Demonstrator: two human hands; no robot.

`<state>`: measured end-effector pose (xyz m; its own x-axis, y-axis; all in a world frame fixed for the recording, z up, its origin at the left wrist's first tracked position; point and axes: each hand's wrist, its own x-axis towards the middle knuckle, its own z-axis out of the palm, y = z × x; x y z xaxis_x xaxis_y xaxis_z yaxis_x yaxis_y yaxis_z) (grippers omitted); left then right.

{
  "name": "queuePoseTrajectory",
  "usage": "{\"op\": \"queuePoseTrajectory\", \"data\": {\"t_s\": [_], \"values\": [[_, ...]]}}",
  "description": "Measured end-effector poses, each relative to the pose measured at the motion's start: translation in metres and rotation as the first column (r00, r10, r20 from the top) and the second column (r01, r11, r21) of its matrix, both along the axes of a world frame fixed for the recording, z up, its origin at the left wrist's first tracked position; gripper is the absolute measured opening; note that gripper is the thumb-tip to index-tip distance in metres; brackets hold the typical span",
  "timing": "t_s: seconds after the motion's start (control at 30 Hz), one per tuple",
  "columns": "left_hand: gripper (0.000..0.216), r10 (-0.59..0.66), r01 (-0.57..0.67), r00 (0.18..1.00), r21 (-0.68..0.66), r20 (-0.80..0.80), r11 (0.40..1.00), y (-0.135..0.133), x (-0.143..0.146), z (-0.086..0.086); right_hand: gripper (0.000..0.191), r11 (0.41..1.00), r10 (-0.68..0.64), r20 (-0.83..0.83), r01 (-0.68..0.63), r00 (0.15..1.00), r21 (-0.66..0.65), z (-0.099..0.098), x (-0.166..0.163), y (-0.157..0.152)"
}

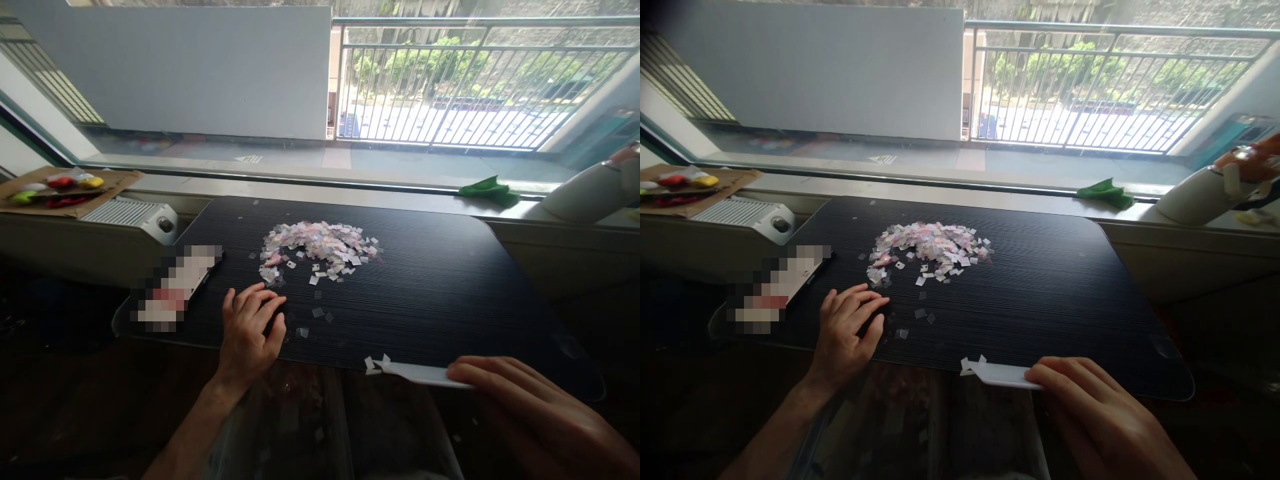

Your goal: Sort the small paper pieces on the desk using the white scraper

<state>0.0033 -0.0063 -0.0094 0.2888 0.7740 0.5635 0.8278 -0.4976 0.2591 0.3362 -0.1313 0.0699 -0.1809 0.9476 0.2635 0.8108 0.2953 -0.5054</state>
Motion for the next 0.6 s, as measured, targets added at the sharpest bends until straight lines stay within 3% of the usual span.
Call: {"op": "queuePoseTrajectory", "data": {"t_s": [0.27,0.6], "values": [[0.023,0.004,-0.004,1.0,-0.002,-0.006,1.0,0.0,0.0,0.0,0.026,0.995,0.095,0.019,-0.095,0.995,-0.03,0.002,-0.004,0.009],[0.024,-0.001,0.001,1.0,-0.004,0.005,1.0,0.0,-0.001,-0.001,0.029,0.999,0.043,0.017,-0.043,0.999,0.019,-0.001,0.006,-0.006]]}}
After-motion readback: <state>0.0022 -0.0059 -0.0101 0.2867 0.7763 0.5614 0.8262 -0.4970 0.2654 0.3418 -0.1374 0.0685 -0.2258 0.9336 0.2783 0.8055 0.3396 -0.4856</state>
